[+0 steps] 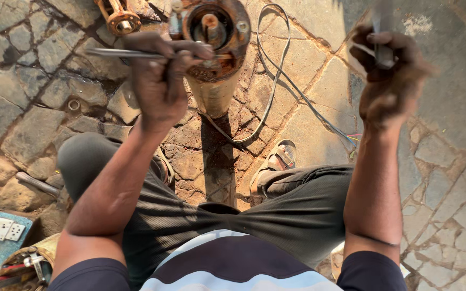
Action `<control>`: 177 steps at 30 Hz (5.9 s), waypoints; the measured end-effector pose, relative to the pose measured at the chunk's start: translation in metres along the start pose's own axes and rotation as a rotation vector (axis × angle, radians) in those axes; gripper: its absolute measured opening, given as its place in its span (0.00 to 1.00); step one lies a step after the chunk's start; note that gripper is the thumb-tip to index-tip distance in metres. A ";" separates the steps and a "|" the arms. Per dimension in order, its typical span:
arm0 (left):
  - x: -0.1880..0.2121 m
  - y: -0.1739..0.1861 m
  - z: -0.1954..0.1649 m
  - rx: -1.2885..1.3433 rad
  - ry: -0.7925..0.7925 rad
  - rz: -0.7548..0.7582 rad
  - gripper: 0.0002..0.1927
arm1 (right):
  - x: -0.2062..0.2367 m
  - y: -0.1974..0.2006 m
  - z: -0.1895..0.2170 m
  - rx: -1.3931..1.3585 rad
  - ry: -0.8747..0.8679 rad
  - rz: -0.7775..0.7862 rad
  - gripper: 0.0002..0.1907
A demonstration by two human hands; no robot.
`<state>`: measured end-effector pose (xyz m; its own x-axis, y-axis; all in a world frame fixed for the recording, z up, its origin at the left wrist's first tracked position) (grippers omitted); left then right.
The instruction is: The person sits on a stone-paved ground and works on a rusty cylindrical pump motor, holding a metal rod against the pump while filing and scraping its rusted surface with a flat file. They reposition the rod and file repeatedly, working around the pump's top flange and body.
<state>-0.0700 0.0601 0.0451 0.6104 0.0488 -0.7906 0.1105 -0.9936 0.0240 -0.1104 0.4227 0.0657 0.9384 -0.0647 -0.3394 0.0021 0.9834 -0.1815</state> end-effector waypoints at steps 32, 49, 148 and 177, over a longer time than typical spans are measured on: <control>0.038 -0.010 0.009 0.027 0.038 -0.179 0.08 | 0.059 -0.284 0.172 1.202 0.867 1.281 0.23; 0.052 -0.018 0.038 -0.544 0.133 -0.050 0.04 | 0.047 -0.269 0.174 1.254 0.967 1.096 0.29; 0.056 -0.018 0.028 -0.523 0.046 -0.041 0.07 | 0.058 -0.249 0.191 0.913 0.675 1.097 0.14; 0.053 -0.016 0.015 0.089 -0.044 -0.026 0.22 | 0.067 -0.261 0.182 0.752 0.679 1.221 0.15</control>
<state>-0.0513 0.0773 -0.0063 0.5725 0.0723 -0.8167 0.0547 -0.9973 -0.0499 0.0148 0.1925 0.2588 0.1816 0.9357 -0.3025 -0.2489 0.3413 0.9064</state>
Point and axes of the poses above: each hand's wrist, its own x-axis away from the middle knuckle, its own y-axis out of the back of the hand, z = x × y, the point moved 4 cm from there along -x, towards the middle knuckle, and after that the axes turned 15 degrees about -x, right-handed, at the moved point
